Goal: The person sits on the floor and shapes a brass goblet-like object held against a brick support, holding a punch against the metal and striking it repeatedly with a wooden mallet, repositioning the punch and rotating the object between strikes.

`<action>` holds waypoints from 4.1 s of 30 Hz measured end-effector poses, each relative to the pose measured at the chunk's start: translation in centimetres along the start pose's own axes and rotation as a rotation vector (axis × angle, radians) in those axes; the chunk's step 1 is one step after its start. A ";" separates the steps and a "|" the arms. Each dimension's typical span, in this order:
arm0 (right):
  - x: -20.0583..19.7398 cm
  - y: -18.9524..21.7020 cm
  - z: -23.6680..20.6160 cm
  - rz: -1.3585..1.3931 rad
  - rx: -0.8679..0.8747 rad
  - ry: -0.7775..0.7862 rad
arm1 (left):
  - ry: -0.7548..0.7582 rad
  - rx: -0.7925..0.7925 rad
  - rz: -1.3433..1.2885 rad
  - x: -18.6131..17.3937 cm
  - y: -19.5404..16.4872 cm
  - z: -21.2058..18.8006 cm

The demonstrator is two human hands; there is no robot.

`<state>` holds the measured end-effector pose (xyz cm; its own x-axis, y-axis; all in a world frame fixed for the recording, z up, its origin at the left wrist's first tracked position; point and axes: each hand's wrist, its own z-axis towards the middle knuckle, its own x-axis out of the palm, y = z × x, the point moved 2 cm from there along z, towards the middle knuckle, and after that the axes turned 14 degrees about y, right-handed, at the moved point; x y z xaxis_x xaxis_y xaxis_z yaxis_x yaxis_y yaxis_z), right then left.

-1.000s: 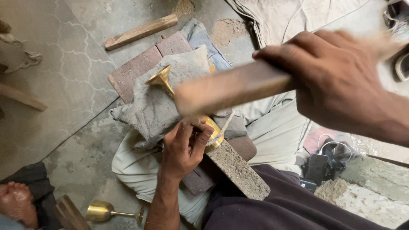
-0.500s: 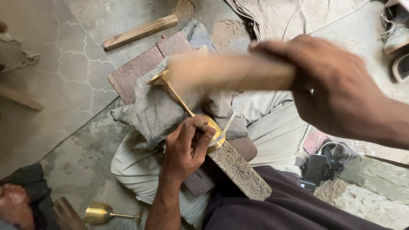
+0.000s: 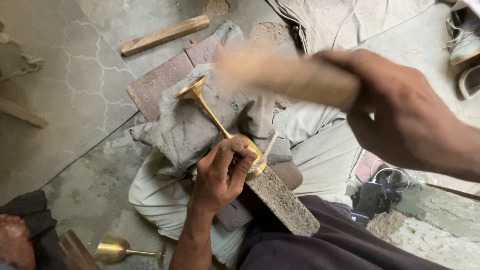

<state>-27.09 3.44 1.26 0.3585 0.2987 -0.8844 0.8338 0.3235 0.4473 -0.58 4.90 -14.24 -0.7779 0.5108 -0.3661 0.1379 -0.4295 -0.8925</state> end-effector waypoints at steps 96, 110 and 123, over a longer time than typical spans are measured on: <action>0.3 2.8 1.3 -0.431 0.113 0.059 | 0.101 0.126 -0.090 0.2 3.2 -1.6; -0.5 3.1 1.7 -0.724 -0.019 0.003 | -0.029 0.030 -0.122 -1.1 2.3 -1.2; 0.4 3.8 4.4 -0.063 0.128 0.271 | 0.007 0.099 -0.177 -1.7 1.4 -0.6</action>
<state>-21.93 0.81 1.97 0.1935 0.5162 -0.8343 0.9034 0.2380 0.3568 1.29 3.94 -15.01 -0.7804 0.5898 -0.2078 -0.0617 -0.4033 -0.9130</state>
